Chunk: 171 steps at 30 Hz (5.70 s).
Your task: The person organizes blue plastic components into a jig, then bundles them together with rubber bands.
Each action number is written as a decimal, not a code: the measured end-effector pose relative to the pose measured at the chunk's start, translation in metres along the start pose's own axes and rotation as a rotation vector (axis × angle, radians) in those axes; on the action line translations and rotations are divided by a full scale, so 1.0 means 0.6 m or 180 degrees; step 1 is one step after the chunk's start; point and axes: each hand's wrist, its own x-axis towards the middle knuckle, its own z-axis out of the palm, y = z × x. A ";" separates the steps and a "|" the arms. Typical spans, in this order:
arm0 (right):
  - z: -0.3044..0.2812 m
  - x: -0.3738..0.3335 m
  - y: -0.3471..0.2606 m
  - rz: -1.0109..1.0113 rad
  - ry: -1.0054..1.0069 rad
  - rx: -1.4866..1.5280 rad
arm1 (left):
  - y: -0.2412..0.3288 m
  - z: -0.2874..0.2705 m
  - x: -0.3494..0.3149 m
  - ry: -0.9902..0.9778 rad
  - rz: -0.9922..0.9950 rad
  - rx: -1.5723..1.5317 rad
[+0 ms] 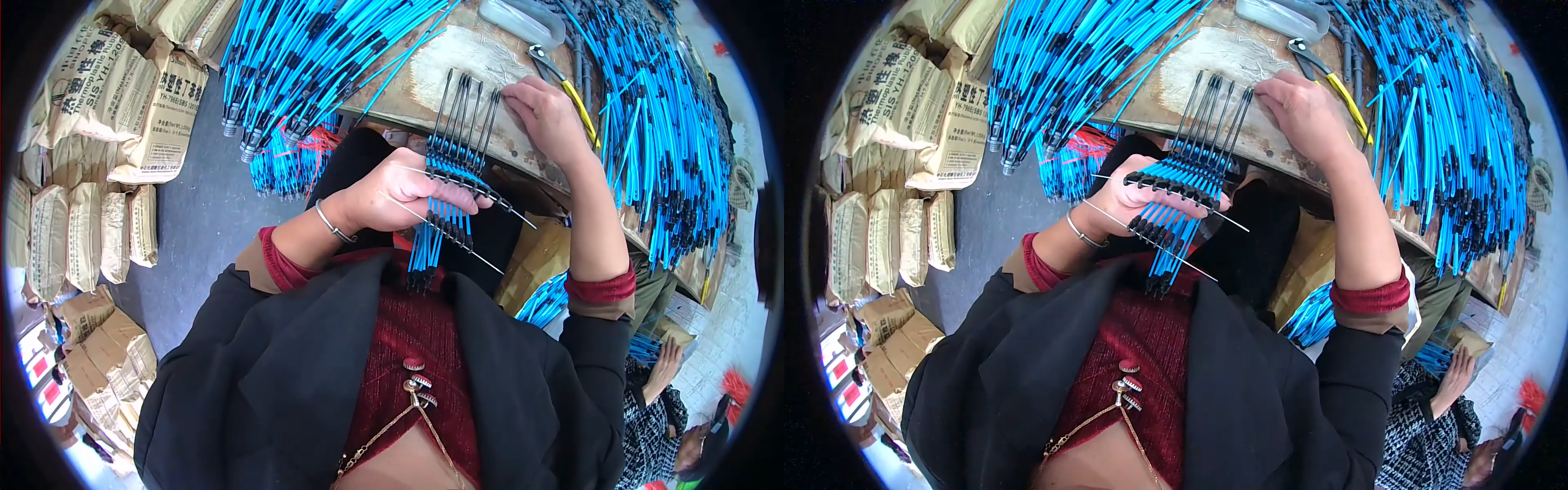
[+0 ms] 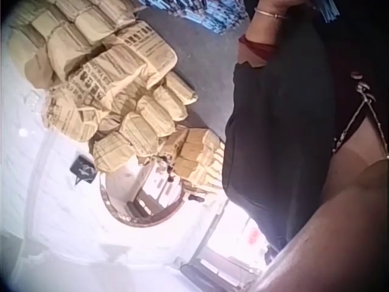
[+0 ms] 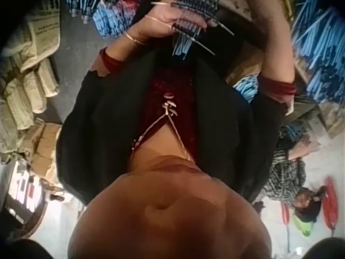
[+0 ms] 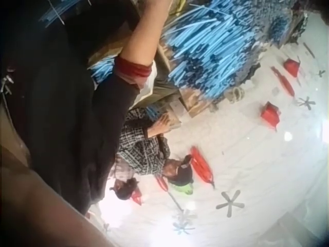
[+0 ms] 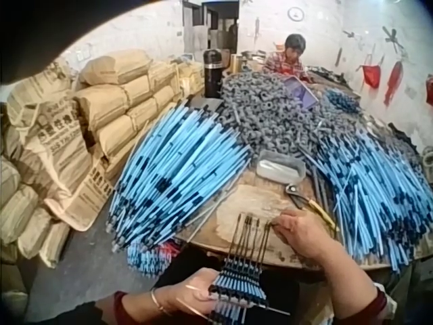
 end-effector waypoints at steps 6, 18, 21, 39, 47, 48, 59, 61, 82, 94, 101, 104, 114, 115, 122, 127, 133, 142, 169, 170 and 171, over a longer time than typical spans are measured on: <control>-0.004 0.003 -0.005 0.0116 -0.0201 -0.0255 | -0.008 -0.015 0.011 -0.0353 0.1179 0.1293; -0.028 0.001 -0.014 -0.0131 -0.0702 -0.0241 | -0.001 -0.022 0.006 -0.0482 0.1320 0.1898; -0.034 -0.007 -0.011 -0.0155 -0.0701 -0.0059 | -0.002 -0.022 0.009 -0.0506 0.1421 0.1967; -0.028 0.005 -0.005 -0.0303 -0.0621 0.0058 | -0.014 -0.030 0.010 -0.0572 0.1103 0.1656; -0.019 0.018 -0.015 -0.0490 -0.0516 -0.0253 | -0.006 -0.029 0.014 -0.0654 0.1332 0.2037; -0.020 0.020 -0.020 -0.0511 -0.0591 -0.0312 | -0.007 -0.028 0.015 -0.0649 0.1301 0.1997; -0.042 0.010 -0.019 -0.0363 -0.0857 -0.0214 | -0.009 -0.031 0.018 -0.0673 0.1464 0.2041; -0.042 0.011 -0.019 -0.0336 -0.0937 -0.0286 | -0.010 -0.030 0.019 -0.0622 0.1470 0.1863; -0.035 0.018 -0.008 -0.0497 -0.0880 -0.0253 | -0.011 -0.031 0.025 -0.0569 0.1334 0.1802; -0.026 0.018 -0.024 -0.0366 -0.1013 -0.0580 | -0.012 -0.029 0.024 -0.0611 0.1283 0.1669; -0.041 0.013 -0.018 -0.0242 -0.1215 -0.0441 | -0.012 -0.029 0.027 -0.0710 0.1394 0.1790; -0.041 0.017 -0.018 -0.0345 -0.1074 -0.0351 | -0.012 -0.029 0.027 -0.0705 0.1407 0.1795; -0.031 0.026 -0.019 -0.0477 -0.0980 -0.0490 | -0.011 -0.031 0.027 -0.0579 0.1160 0.1691; -0.030 0.027 -0.019 -0.0476 -0.0981 -0.0487 | -0.011 -0.031 0.027 -0.0579 0.1157 0.1690; -0.027 0.031 -0.017 -0.0564 -0.0910 -0.0544 | -0.010 -0.030 0.031 -0.0583 0.1180 0.1673; -0.023 0.034 -0.021 -0.0639 -0.0937 -0.0679 | -0.008 -0.031 0.035 -0.0623 0.1175 0.1700; -0.014 0.031 -0.048 -0.0789 -0.0753 -0.1461 | -0.007 -0.031 0.033 -0.0604 0.1235 0.1669; -0.005 0.034 -0.030 -0.0897 -0.0579 -0.1179 | -0.009 -0.032 0.032 -0.0587 0.1262 0.1729; 0.001 0.064 -0.032 -0.1128 -0.0736 -0.1262 | -0.013 -0.047 0.038 -0.0655 0.1202 0.1406; 0.002 0.065 -0.038 -0.1100 -0.0757 -0.1350 | -0.014 -0.048 0.038 -0.0672 0.1233 0.1390; 0.003 0.065 -0.044 -0.1100 -0.0755 -0.1355 | -0.013 -0.048 0.037 -0.0674 0.1237 0.1391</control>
